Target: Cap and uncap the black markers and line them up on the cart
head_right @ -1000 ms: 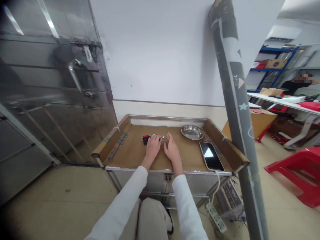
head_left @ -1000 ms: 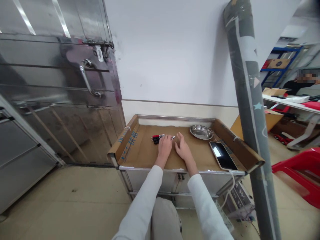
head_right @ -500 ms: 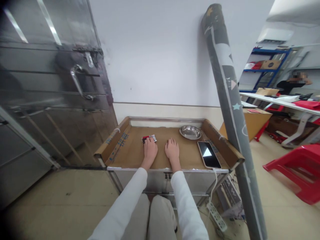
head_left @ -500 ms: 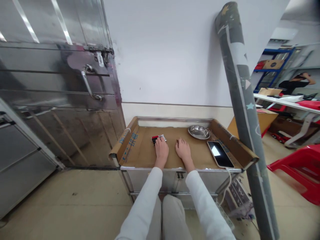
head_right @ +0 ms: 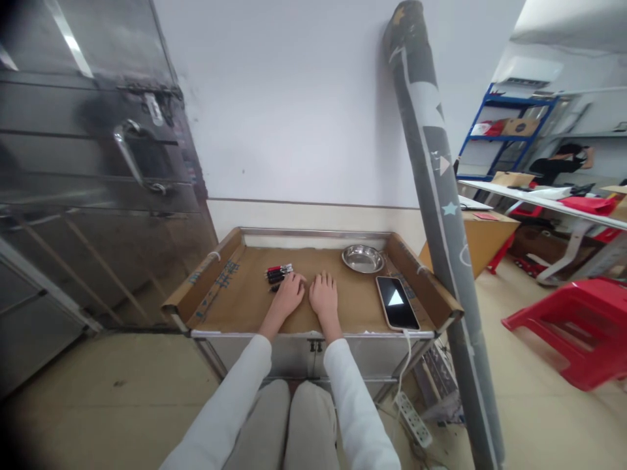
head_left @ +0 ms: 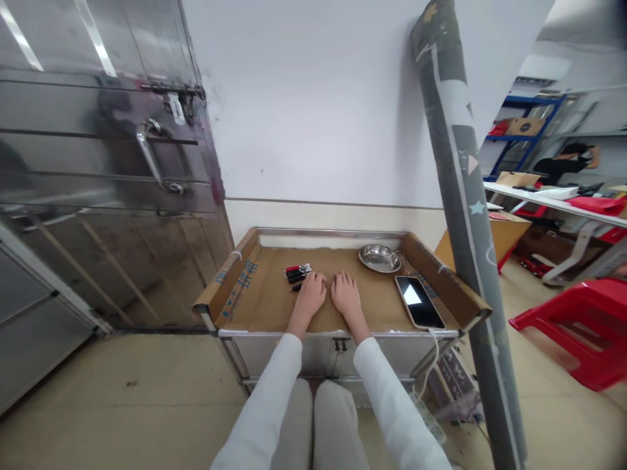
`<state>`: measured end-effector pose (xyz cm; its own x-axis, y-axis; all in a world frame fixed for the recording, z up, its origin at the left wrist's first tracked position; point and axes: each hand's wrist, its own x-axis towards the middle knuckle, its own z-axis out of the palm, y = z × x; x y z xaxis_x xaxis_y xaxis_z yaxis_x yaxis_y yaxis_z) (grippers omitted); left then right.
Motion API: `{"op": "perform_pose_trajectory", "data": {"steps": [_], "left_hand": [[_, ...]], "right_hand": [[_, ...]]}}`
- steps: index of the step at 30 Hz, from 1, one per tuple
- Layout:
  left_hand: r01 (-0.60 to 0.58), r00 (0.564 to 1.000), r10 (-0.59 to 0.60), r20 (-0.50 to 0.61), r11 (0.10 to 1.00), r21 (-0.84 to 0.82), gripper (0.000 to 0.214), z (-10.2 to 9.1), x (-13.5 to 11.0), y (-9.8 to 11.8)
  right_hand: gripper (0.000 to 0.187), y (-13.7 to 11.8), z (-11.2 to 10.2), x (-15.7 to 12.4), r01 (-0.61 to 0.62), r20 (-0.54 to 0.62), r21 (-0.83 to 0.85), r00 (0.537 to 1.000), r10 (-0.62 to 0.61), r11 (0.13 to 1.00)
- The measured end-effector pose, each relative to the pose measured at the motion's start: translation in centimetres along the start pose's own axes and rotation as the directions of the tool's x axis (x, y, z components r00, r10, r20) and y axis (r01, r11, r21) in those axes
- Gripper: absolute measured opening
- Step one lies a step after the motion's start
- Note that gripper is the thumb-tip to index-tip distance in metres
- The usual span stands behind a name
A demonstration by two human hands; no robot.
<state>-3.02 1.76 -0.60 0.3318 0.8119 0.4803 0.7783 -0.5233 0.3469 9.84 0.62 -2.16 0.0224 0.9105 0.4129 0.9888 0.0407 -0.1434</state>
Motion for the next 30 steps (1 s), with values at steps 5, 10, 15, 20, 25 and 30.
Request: {"op": "perform_pose_trajectory", "data": {"steps": [5,10,15,20,25,30], "left_hand": [[-0.002,0.998,0.003,0.06,1.0,-0.013,0.017,-0.2,0.2,0.0],[0.03,0.997,-0.029,0.073,1.0,-0.004,0.019,-0.3,0.4,0.2],[0.019,0.998,-0.018,0.063,1.0,-0.017,0.019,-0.2,0.3,0.0],[0.018,0.998,-0.016,0.065,0.999,-0.034,0.018,0.0,0.2,0.0],[0.026,0.998,-0.027,0.056,1.0,0.011,0.017,-0.4,0.0,0.5],[0.26,0.958,-0.229,-0.174,0.948,0.185,0.022,-0.8,-0.5,0.9]], "right_hand": [[0.04,-0.1,-0.4,-0.1,-0.007,0.005,0.017,1.0,0.007,1.0],[0.037,0.3,-0.5,0.0,0.0,0.023,0.075,1.0,-0.001,0.997],[0.032,0.4,-0.7,0.1,-0.007,0.016,0.129,1.0,0.005,0.992],[0.033,0.5,-1.0,-0.1,-0.006,0.022,0.149,1.0,0.003,0.989],[0.035,0.8,-0.9,-0.1,0.01,0.034,0.139,0.999,-0.015,0.99],[0.036,0.9,-0.6,-0.2,0.038,0.032,0.138,0.999,-0.043,0.99]]}}
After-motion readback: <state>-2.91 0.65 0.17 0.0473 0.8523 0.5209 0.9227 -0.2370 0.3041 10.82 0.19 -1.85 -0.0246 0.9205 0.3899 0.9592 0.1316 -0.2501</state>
